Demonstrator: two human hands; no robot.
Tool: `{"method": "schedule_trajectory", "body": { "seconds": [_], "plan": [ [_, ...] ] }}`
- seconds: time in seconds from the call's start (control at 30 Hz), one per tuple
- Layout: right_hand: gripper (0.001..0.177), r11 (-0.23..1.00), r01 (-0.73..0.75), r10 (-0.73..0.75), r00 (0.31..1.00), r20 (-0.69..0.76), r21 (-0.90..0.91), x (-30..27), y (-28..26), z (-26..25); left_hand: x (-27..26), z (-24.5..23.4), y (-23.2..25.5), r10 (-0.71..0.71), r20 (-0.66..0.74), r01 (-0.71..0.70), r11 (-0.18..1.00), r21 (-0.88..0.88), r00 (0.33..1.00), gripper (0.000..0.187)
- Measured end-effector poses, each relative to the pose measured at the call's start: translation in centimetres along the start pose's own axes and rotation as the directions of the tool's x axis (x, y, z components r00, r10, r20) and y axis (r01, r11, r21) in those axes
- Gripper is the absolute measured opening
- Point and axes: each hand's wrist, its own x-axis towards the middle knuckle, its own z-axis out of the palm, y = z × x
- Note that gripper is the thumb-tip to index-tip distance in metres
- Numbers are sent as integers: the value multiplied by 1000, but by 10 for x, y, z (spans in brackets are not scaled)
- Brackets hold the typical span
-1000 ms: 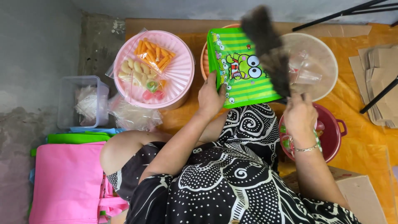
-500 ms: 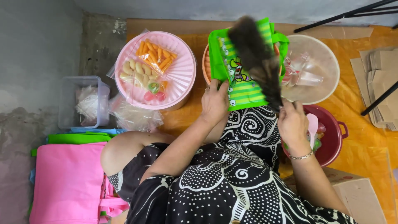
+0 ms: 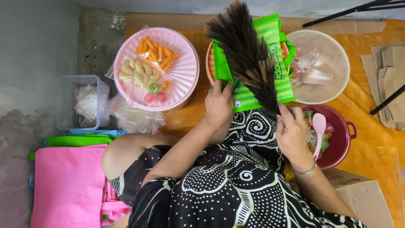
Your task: Cleaning a green reusable bag using a feather duster while sitting on the floor.
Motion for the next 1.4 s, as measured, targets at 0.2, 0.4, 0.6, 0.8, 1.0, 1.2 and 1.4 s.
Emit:
{"method": "schedule_trajectory", "body": {
  "seconds": [0.2, 0.4, 0.6, 0.8, 1.0, 1.2, 1.4],
  "plan": [
    [31, 962, -254, 269, 942, 200, -97, 16, 11, 0, 1, 5, -2, -2, 17, 1, 999, 38, 1000, 16],
    [28, 984, -175, 174, 980, 93, 10, 14, 17, 4, 48, -24, 10, -197, 239, 215, 975, -50, 951, 39],
    [35, 985, -161, 145, 970, 198, 67, 6, 24, 9, 117, 13, -4, -495, 464, 636, 741, -216, 735, 38],
    [28, 978, -154, 129, 977, 169, 142, 6, 32, 13, 121, 34, 0, -538, 352, 642, 671, -372, 766, 17],
    [25, 760, -367, 365, 924, 115, 536, 9, 37, -26, 72, 1, 15, -122, 211, 230, 747, -625, 970, 25],
    [23, 961, 23, 17, 990, -141, 277, 15, 13, -87, 19, 9, 1, 235, 275, -95, 893, -441, 932, 23],
    [37, 943, 85, 27, 944, 329, -321, -1, 14, -59, 11, 12, -6, 355, 277, -298, 927, -228, 893, 29]
  ]
}}
